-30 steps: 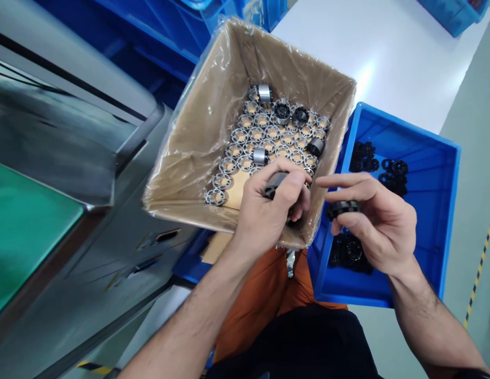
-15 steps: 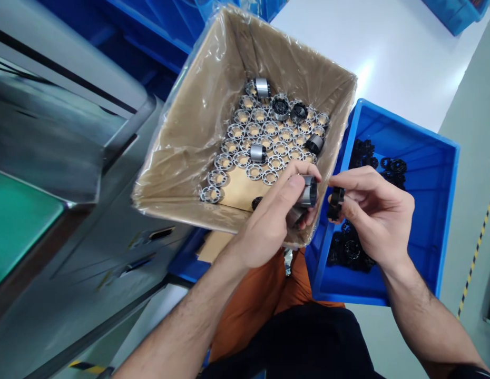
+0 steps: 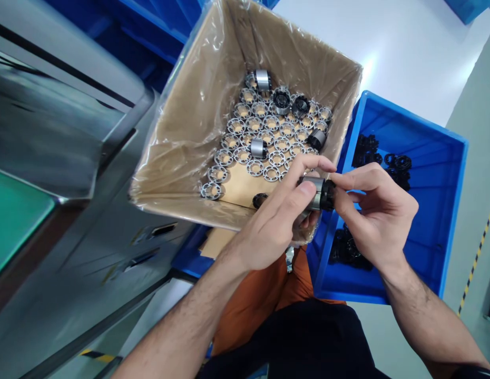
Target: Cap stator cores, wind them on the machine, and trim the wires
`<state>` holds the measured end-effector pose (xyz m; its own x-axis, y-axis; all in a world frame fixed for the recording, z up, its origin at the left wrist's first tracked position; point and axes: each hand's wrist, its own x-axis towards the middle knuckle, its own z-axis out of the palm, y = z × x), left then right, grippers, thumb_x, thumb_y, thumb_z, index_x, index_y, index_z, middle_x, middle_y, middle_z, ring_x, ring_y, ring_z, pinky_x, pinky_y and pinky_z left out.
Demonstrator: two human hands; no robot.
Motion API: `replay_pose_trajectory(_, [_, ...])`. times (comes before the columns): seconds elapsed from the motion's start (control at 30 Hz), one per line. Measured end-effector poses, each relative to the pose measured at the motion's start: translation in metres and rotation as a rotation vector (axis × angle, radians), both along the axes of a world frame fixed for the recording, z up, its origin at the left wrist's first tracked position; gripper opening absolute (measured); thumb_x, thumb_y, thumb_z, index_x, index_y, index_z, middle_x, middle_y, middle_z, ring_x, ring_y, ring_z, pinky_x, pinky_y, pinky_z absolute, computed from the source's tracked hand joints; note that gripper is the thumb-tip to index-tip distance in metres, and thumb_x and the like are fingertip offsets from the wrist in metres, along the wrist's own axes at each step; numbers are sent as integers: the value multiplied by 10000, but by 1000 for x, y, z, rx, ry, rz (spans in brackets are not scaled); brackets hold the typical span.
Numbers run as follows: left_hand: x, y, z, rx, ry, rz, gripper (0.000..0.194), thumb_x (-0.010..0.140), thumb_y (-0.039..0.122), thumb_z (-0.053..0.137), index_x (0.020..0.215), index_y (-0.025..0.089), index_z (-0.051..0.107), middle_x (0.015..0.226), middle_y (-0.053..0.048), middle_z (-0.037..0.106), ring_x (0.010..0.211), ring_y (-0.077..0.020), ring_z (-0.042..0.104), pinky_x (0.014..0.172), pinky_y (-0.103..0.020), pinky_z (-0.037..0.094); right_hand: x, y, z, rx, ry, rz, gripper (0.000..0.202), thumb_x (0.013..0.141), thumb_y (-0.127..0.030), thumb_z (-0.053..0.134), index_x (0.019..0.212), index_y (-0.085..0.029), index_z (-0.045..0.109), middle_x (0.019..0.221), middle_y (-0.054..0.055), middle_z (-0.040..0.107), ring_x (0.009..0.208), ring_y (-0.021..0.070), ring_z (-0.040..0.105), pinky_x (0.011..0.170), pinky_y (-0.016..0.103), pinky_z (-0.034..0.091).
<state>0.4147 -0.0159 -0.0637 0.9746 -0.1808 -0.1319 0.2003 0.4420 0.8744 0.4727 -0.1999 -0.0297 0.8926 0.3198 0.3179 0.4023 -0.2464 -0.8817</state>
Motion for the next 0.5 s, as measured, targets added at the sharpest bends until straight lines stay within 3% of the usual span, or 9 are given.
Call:
replay_pose_trajectory(0.1, [0,0,0,37,-38,47,363,1241,576,578,1515,370,699,1062,-9,649,759,-127,602,667,-224,576,-2,1,-2,10,-11,-1,233,1049,-90,794,1080,-290,910,957,9,808,861,155,748,673,286,644])
replay_pose_trajectory(0.27, [2,-2,1,141,-79,16,378,1226,541,605,1548,361,687,1034,-20,686,691,-153,553,598,-274,530,-12,10,-8,32,-41,-56,181,1091,-217,826,1049,-383,884,1006,20,797,945,228,774,886,487,698])
replay_pose_trajectory(0.33, [6,2,2,196,-170,29,398,1217,505,631,1585,356,656,1157,-37,726,772,-167,609,669,-295,550,-8,12,-5,19,-10,-48,154,1085,-254,844,1058,-396,897,1047,31,792,1009,255,783,939,524,704])
replay_pose_trajectory(0.43, [14,23,8,528,-307,101,361,1161,467,719,1459,267,679,1265,-66,738,916,-197,650,790,-321,526,14,-3,6,-33,46,-15,123,1103,-323,847,1139,-397,938,1109,41,817,1061,258,791,979,494,696])
replay_pose_trajectory(0.5, [17,44,12,918,-227,51,308,1111,430,788,1348,257,692,1097,-26,724,846,-194,599,797,-323,440,36,-28,12,-12,47,-95,132,1126,-377,835,1204,-400,939,1123,32,840,995,229,780,954,446,673])
